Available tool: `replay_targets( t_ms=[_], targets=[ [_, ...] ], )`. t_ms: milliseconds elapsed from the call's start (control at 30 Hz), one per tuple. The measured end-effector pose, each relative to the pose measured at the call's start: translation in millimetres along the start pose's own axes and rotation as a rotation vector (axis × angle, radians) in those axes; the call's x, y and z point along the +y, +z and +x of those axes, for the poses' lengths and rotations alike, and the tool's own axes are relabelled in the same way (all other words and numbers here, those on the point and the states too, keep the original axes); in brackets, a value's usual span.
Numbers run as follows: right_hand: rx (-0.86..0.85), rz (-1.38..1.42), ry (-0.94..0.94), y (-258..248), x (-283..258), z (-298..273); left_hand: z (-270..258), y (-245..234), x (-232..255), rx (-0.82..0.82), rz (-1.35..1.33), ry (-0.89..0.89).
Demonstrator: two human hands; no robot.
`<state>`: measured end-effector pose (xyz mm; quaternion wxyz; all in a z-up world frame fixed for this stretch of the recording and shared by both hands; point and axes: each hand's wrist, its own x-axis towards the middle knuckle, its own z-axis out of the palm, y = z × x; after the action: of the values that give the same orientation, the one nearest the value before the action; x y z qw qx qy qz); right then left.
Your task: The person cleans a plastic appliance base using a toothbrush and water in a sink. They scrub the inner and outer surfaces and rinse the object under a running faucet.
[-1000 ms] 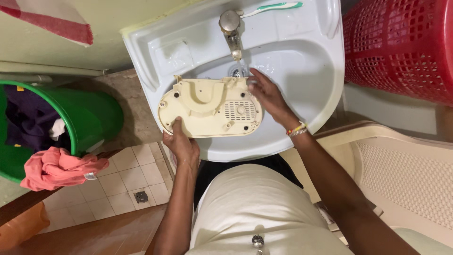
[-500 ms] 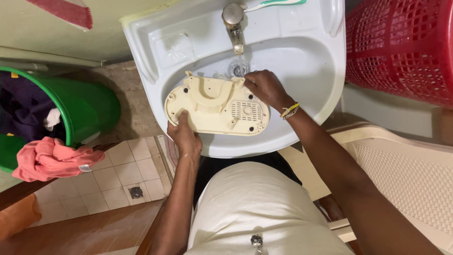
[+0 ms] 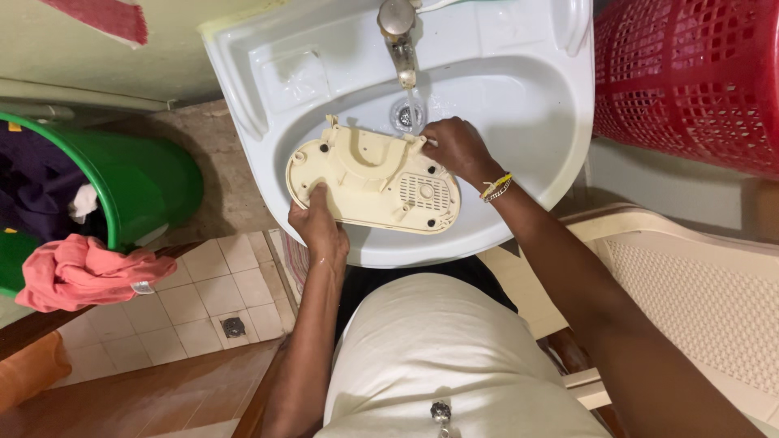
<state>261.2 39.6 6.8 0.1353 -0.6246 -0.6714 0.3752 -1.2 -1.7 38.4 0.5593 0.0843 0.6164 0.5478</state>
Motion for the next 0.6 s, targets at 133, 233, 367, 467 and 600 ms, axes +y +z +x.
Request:
replay_targets(
  t_ms=[133,233,367,467,600],
  targets=[
    [0.035,-0.07,-0.121,4.3,6.1,-5.4,3.2,-1.0,7.8,-0.015,0.001,0.019],
    [0.03,0.083,-0.156,17.6,21.0,-4.8,1.1,-0.4,7.2,-0.021,-0.002,0.052],
    [-0.015,0.45,-0.168,22.9,34.2,-0.2,-1.2,0.8,3.4,-0.044,0.024,0.154],
    [-0.032,0.428,-0.013,20.0,22.1,-4.8,-5.9,1.8,-3.4,-0.025,0.04,0.143],
    [0.242,0.249,0.057,30.5,4.6,-5.3,-14.7,7.5,-17.8,-0.063,0.069,0.173]
  ],
)
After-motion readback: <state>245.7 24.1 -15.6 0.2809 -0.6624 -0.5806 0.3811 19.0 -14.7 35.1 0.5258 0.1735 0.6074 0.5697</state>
